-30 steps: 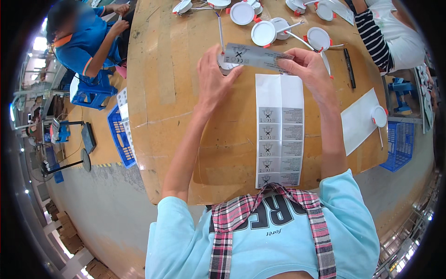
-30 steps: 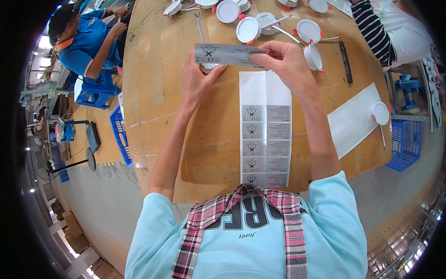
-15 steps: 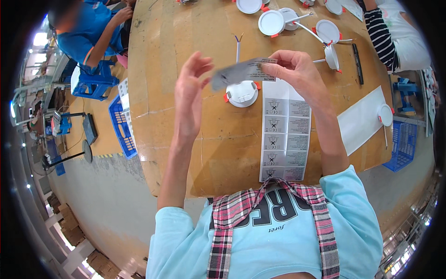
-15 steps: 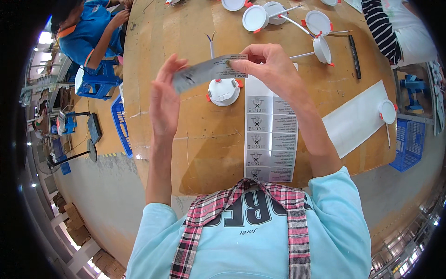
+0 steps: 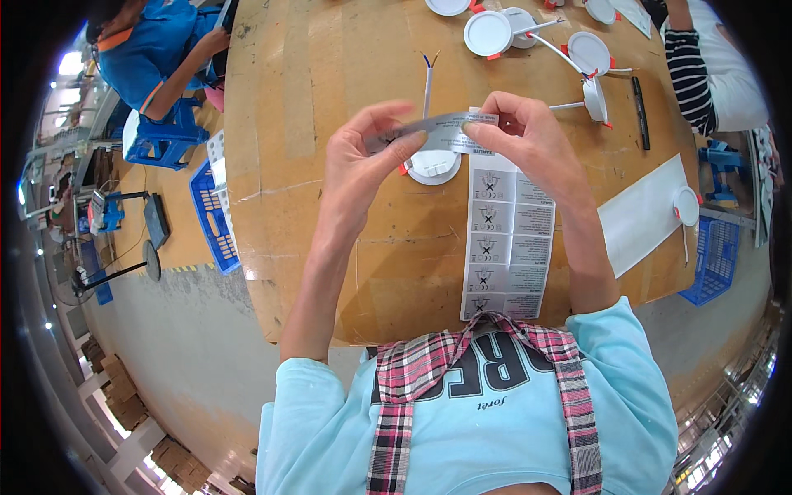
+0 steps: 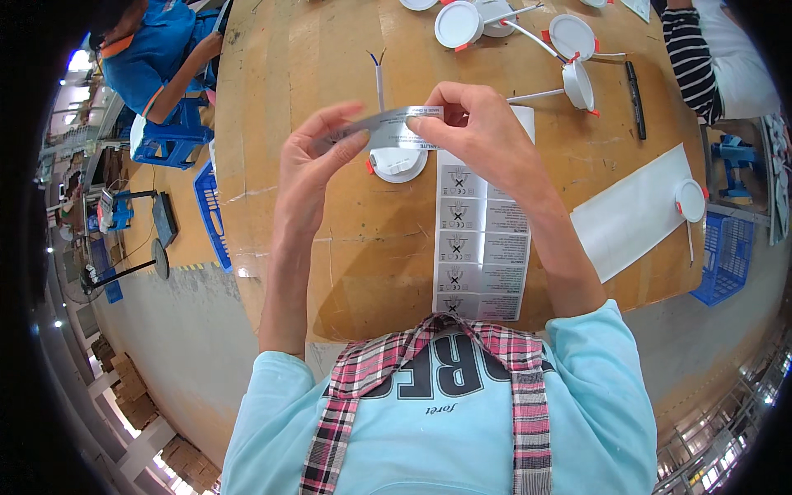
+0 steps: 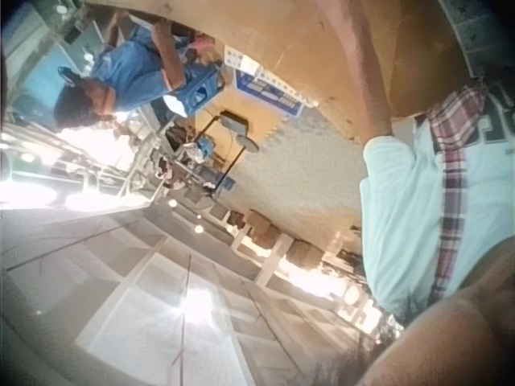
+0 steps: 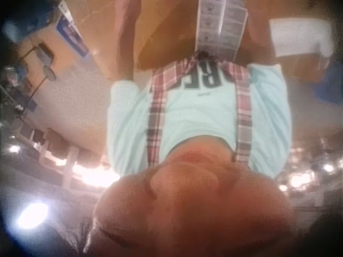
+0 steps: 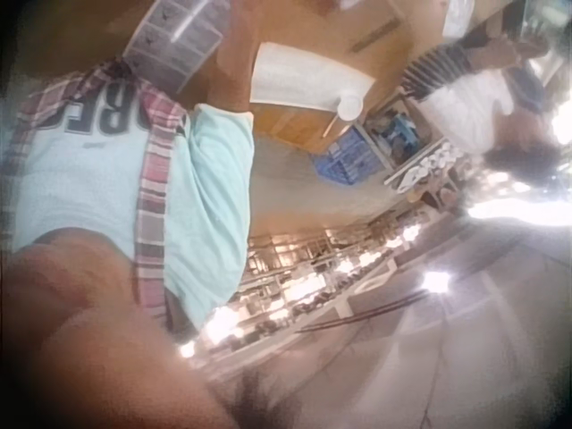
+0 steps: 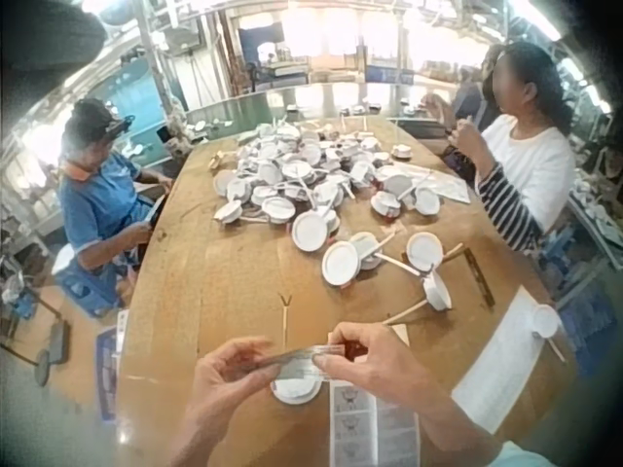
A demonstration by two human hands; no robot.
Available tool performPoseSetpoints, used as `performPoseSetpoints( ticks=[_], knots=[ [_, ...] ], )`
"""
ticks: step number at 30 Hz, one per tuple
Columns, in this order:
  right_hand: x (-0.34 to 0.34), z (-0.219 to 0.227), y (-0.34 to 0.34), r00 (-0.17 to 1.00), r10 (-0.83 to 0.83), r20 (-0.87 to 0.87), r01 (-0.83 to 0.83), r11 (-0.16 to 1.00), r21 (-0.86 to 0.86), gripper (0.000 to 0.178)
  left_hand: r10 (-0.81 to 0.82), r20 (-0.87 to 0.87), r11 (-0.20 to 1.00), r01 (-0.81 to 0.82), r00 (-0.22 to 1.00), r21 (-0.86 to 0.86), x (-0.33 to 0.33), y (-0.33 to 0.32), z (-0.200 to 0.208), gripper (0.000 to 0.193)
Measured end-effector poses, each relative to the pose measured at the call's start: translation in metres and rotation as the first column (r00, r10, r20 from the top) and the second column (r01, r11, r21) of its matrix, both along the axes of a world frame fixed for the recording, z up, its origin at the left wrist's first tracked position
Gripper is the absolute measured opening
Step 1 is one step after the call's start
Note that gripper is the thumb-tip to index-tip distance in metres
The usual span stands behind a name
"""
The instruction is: Manually attaching labels and tags to circular electronic light components on an assembly line.
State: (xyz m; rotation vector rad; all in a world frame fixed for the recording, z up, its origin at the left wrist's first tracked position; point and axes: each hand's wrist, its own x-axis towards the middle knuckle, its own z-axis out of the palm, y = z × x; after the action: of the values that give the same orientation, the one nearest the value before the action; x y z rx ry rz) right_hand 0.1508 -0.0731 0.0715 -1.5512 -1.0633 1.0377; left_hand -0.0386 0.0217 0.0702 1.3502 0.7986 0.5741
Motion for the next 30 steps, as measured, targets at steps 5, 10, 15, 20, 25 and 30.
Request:
performPoseSetpoints(
  ticks=[5,10,15,20,25,30],
  knots=[
    [0.007,-0.005,-0.002,0.996,0.085,0.004,-0.085,0.995,-0.056,0.024,-0.013,0.077,0.996,0.02,0.997,-0.089,-0.002,0.007,-0.012,0.019],
    [0.01,-0.009,0.0,0.966,-0.012,0.258,0.015,1.0,-0.011,0.032,0.001,0.104,0.988,0.016,0.995,-0.155,0.0,0.007,-0.018,0.02],
    [0.009,-0.027,0.007,0.954,-0.141,0.264,0.057,0.951,0.304,0.033,-0.012,0.079,0.995,0.02,0.997,-0.103,0.003,0.009,-0.02,0.019],
    [0.0,-0.014,0.008,0.998,0.038,-0.046,-0.038,0.999,-0.004,0.026,0.001,0.108,0.993,0.011,0.994,-0.114,0.003,0.009,-0.024,0.019],
    [-0.003,-0.017,0.007,0.998,-0.015,-0.066,0.015,1.0,0.0,0.023,0.019,0.081,0.997,-0.012,0.997,-0.078,0.005,0.014,-0.028,0.018],
    [-0.009,-0.017,0.008,0.992,-0.103,0.072,0.098,0.993,0.072,0.021,0.009,0.091,1.0,-0.009,0.996,-0.002,0.007,0.023,-0.029,0.017]
  ],
)
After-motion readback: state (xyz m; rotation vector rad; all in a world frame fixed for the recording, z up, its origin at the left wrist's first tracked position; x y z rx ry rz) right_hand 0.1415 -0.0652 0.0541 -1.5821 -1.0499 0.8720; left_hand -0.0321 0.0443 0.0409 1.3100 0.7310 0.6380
